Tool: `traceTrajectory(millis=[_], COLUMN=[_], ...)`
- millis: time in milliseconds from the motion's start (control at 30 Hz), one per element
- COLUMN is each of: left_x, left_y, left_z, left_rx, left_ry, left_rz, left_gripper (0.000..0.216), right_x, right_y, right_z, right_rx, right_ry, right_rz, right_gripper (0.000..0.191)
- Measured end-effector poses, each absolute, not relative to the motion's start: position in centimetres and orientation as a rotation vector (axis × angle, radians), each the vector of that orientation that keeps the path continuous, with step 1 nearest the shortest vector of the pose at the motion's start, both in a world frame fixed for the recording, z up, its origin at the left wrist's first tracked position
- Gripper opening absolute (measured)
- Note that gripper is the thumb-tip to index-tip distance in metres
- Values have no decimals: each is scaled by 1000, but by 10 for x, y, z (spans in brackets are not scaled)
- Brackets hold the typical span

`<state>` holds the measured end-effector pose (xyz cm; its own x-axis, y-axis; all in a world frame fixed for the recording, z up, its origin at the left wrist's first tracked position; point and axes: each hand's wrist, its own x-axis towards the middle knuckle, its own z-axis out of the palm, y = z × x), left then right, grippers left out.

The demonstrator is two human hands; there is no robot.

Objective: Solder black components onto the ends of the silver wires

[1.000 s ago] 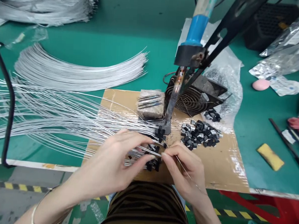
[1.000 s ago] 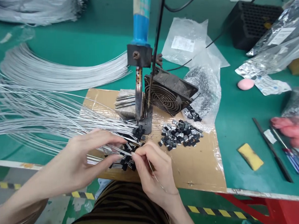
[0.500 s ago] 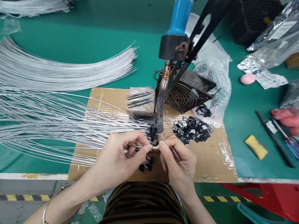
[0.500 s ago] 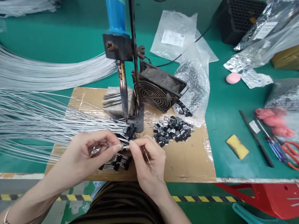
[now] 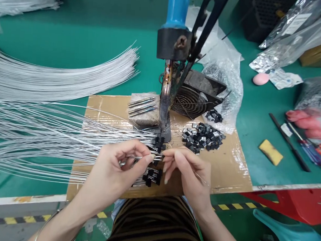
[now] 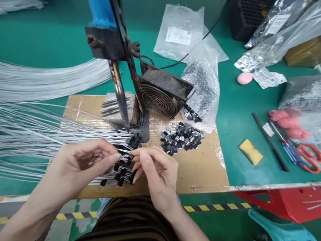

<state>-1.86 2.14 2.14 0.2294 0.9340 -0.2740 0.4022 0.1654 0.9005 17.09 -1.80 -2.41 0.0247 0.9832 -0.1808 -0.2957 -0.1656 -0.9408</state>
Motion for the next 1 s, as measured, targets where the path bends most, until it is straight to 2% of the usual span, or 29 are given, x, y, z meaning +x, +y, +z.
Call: traceTrajectory(millis=[333,1000], left_x=[-14,-10], left_y=[16,6], left_z=[20,22], left_rx=[1516,1581], left_ry=[1467,1455], left_rz=[656,739], left_gripper=[14,11], right_x=[158,153], right_y=[-21,-20], right_z=[-17,-27], right_rx=[-1082,-916], right_ry=[-823,-512], right_rz=[1483,1759], right_gripper=[14,12])
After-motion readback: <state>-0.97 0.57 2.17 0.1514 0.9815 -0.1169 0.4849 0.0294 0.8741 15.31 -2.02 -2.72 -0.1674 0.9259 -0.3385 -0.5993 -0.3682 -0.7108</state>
